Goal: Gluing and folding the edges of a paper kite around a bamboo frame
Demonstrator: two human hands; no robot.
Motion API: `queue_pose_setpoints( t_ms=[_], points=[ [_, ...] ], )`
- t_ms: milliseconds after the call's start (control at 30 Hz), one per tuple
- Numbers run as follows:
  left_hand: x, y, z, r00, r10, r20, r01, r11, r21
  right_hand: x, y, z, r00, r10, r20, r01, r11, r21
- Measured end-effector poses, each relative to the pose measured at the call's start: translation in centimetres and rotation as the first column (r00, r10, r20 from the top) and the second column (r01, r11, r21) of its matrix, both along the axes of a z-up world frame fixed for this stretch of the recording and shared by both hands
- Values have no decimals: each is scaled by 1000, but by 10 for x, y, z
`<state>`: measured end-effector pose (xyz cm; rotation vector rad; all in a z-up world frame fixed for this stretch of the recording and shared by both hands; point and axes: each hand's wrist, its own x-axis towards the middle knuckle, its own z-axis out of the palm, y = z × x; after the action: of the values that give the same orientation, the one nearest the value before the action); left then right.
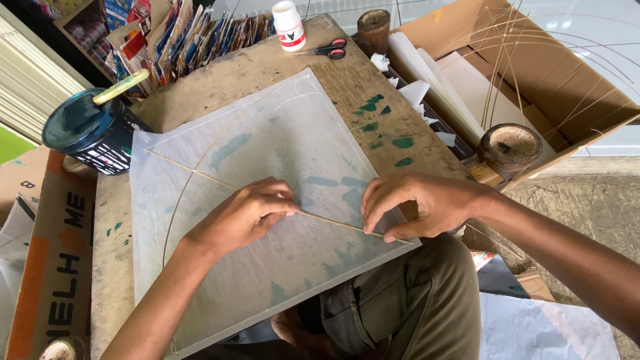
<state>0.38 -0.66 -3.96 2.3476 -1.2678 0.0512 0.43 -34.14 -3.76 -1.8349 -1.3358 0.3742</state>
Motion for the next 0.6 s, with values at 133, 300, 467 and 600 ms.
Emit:
queue_pose_setpoints(
  t_ms=[133,300,467,600],
  points=[
    [-3,-3,4,1000,7,-19,-8,1000,-26,-3,0,3,1000,14,-16,-14,1000,14],
    [-6,-3,5,1000,-16,7,16,999,-43,-4,1,6,999,32,-3,-32,999,-3],
    [-9,-3,2,999,7,42,-5,998,-59,0,1,-1,998,56,-13,-56,998,-2],
    [-11,-3,2,998,-7,68,15,992,-124,0,0,-3,1000,10,7,-10,999,-43]
  ],
)
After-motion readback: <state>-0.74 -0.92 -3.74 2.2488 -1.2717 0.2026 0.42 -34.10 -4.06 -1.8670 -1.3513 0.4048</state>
